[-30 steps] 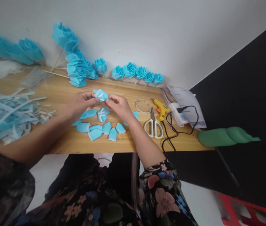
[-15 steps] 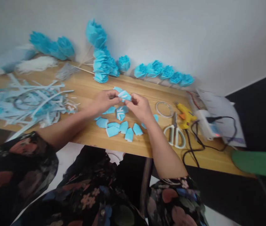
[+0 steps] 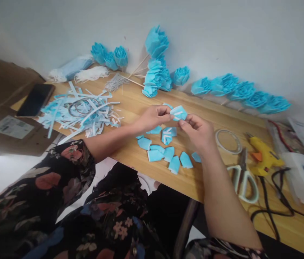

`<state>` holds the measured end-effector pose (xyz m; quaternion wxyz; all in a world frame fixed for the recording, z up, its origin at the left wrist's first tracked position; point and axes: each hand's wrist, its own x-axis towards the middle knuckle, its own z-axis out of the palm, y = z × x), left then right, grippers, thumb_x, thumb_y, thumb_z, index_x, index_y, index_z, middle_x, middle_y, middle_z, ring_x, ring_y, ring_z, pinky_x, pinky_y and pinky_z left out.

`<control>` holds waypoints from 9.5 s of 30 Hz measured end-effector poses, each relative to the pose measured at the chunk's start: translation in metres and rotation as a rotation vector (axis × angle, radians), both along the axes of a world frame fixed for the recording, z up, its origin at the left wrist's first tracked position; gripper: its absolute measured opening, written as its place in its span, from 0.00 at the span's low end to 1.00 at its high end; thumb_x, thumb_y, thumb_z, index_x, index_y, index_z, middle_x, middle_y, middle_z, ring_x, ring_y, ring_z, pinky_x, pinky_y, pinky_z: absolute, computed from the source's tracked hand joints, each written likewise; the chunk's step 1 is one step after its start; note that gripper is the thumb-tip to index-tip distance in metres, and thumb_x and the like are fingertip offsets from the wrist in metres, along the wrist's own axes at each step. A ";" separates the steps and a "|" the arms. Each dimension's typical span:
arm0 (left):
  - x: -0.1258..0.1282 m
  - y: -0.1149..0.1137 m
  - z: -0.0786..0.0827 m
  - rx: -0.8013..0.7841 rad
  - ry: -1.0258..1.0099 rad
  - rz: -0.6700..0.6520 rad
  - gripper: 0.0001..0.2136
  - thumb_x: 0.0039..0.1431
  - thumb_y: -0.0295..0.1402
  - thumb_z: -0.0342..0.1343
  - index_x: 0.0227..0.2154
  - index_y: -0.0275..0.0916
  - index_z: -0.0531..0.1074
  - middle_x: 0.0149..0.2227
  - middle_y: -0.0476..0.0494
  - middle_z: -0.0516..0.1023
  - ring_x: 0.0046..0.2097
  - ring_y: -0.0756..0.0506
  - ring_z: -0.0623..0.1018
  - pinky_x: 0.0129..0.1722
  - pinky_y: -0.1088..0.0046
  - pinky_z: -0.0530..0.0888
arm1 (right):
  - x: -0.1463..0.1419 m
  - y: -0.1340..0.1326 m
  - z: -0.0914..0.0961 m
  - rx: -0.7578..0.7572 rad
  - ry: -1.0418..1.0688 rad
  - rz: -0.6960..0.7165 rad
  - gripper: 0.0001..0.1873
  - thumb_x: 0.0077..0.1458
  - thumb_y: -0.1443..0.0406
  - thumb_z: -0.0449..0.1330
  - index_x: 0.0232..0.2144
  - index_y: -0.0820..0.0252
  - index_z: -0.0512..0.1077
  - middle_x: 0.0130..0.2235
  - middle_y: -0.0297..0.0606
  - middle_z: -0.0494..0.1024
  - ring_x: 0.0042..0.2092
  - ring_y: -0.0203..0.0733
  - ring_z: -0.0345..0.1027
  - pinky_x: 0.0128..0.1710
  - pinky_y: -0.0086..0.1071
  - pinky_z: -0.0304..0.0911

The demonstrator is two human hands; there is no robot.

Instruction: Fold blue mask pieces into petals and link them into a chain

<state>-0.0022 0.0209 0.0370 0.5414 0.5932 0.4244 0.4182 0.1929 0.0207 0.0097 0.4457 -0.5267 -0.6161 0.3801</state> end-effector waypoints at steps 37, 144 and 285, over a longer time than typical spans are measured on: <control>-0.002 -0.002 -0.024 0.386 0.274 0.126 0.06 0.59 0.34 0.59 0.30 0.39 0.78 0.27 0.48 0.78 0.28 0.49 0.72 0.30 0.72 0.66 | -0.016 -0.010 0.006 0.251 -0.162 0.110 0.10 0.54 0.63 0.59 0.23 0.55 0.63 0.24 0.29 0.65 0.28 0.35 0.56 0.31 0.32 0.53; -0.005 0.007 -0.024 0.657 0.424 0.145 0.05 0.58 0.32 0.57 0.29 0.42 0.78 0.26 0.48 0.74 0.31 0.47 0.72 0.34 0.68 0.67 | -0.020 -0.015 0.006 0.267 -0.106 -0.012 0.08 0.57 0.62 0.61 0.32 0.57 0.80 0.35 0.35 0.84 0.37 0.41 0.75 0.43 0.34 0.70; -0.010 0.010 -0.017 0.510 0.269 0.091 0.08 0.58 0.38 0.60 0.27 0.41 0.76 0.27 0.48 0.77 0.32 0.47 0.73 0.36 0.69 0.70 | -0.016 -0.007 0.005 0.239 -0.124 -0.050 0.09 0.55 0.60 0.62 0.29 0.59 0.78 0.30 0.33 0.80 0.33 0.37 0.70 0.37 0.31 0.64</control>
